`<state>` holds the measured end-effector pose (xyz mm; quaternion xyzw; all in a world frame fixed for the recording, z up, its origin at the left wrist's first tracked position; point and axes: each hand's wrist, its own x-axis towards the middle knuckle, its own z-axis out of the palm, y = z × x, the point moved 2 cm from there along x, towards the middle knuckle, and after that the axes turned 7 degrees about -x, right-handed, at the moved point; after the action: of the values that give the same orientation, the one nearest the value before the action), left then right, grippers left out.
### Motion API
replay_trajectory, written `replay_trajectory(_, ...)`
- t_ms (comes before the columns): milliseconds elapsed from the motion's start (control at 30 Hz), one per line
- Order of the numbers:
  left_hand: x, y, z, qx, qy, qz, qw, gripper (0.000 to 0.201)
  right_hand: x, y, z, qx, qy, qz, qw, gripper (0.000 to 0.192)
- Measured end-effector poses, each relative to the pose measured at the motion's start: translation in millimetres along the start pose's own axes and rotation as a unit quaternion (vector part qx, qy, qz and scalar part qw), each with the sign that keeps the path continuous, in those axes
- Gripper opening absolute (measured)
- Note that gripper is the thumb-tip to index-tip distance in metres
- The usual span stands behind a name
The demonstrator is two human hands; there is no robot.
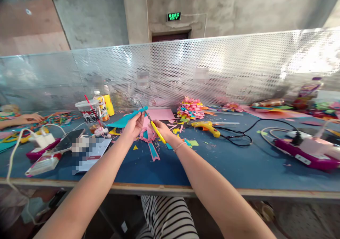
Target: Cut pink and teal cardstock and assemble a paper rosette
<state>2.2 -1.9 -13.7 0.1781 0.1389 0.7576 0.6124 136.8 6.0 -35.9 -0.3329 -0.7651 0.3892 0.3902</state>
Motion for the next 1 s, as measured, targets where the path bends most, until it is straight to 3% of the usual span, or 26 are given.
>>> replay_trajectory(233,1.5,-1.1,-1.5,0.013,-0.005,0.004,1.0,0.009,-1.7,-5.5,-3.0,-0.147,0.068,0.017,0.987,0.041)
replay_trajectory(400,0.7,0.3,-1.6,0.019,0.002,-0.006,1.0,0.01,4.4,-4.1,-18.2,-0.166,0.133,0.06,0.975,0.048)
replay_trajectory(567,3.3,1.2,-7.3,0.096,0.033,-0.009,0.995,0.011,7.1,13.6,-52.5,-0.336,0.177,0.089,0.921,0.048)
replay_trajectory(633,5.4,1.2,-10.8,0.141,0.049,0.003,0.989,0.011,5.7,21.7,-62.1,-0.38,0.165,0.101,0.905,0.048)
replay_trajectory(733,8.7,0.8,-14.6,0.187,0.032,0.029,0.981,0.012,3.1,27.0,-65.1,-0.379,0.12,0.105,0.912,0.047)
replay_trajectory(900,13.5,1.5,-17.3,0.21,-0.01,0.091,0.973,0.021,1.8,13.0,-47.5,-0.379,0.056,0.015,0.923,0.039)
replay_trajectory(1000,14.6,2.4,-14.9,0.243,-0.027,0.152,0.958,0.023,0.9,6.9,-32.1,-0.315,0.003,0.013,0.949,0.042)
